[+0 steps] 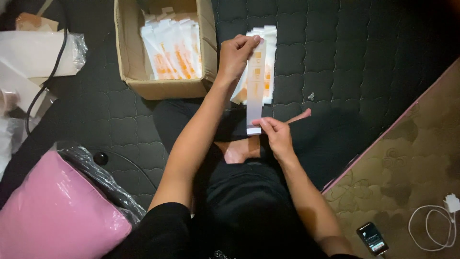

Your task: Picking up individually packaged strips from the floor and organizing them into a cardboard box.

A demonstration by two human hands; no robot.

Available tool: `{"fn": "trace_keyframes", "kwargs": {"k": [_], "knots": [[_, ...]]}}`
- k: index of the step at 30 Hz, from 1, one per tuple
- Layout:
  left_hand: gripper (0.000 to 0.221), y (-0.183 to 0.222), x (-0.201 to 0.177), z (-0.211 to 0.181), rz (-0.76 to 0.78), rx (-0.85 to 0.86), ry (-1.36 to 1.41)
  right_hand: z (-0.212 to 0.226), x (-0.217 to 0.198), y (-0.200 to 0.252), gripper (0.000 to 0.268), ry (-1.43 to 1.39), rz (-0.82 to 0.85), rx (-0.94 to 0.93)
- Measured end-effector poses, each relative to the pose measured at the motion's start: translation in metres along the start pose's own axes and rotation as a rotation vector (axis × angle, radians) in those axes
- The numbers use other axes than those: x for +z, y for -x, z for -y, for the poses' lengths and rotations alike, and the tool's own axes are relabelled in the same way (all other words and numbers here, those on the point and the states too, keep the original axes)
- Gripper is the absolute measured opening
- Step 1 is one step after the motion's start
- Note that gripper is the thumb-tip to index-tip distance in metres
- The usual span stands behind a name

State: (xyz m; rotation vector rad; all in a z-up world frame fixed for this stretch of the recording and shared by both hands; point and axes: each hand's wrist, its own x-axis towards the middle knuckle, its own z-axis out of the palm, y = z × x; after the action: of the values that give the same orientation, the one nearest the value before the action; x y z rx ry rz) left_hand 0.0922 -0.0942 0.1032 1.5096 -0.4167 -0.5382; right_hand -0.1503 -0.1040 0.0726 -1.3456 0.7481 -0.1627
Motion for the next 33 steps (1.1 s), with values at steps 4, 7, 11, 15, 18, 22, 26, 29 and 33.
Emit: {"fn": "trace_keyframes", "kwargs": {"k": [4, 7, 11, 15, 18, 22, 26, 29, 33], "knots": [[0.031, -0.004, 0.000, 0.013, 0.017, -0.023, -0.020, -0.006, -0.004, 0.007, 0.028, -0.009, 0.024, -0.040], [0.030, -0.006, 0.000, 0.025, 0.029, -0.009, 0.028, -0.007, -0.005, 0.008, 0.028, -0.013, 0.016, -0.046], [0.029, -0.007, -0.001, 0.030, 0.030, 0.010, 0.022, -0.016, -0.006, 0.007, 0.029, -0.030, 0.003, -0.027], [0.029, -0.006, -0.002, 0.029, 0.030, -0.041, 0.029, -0.012, -0.003, 0.008, 0.029, -0.036, -0.024, 0.014], [0.028, -0.005, -0.004, 0.029, 0.034, -0.049, 0.049, -0.015, -0.004, 0.007, 0.030, -0.054, -0.008, -0.019], [0.028, -0.003, -0.005, 0.026, 0.021, -0.050, 0.001, -0.013, -0.004, 0.007, 0.030, -0.046, -0.015, -0.010], [0.023, -0.002, -0.005, 0.033, -0.001, -0.045, 0.101, -0.022, -0.005, 0.004, 0.020, -0.010, -0.105, -0.029], [0.022, -0.008, -0.019, 0.042, 0.014, -0.002, 0.102, -0.043, -0.024, -0.011, 0.010, 0.040, -0.241, -0.061], [0.018, 0.005, -0.047, 0.022, 0.107, 0.032, -0.104, -0.038, -0.057, -0.027, 0.042, -0.157, -0.377, -0.142]]}}
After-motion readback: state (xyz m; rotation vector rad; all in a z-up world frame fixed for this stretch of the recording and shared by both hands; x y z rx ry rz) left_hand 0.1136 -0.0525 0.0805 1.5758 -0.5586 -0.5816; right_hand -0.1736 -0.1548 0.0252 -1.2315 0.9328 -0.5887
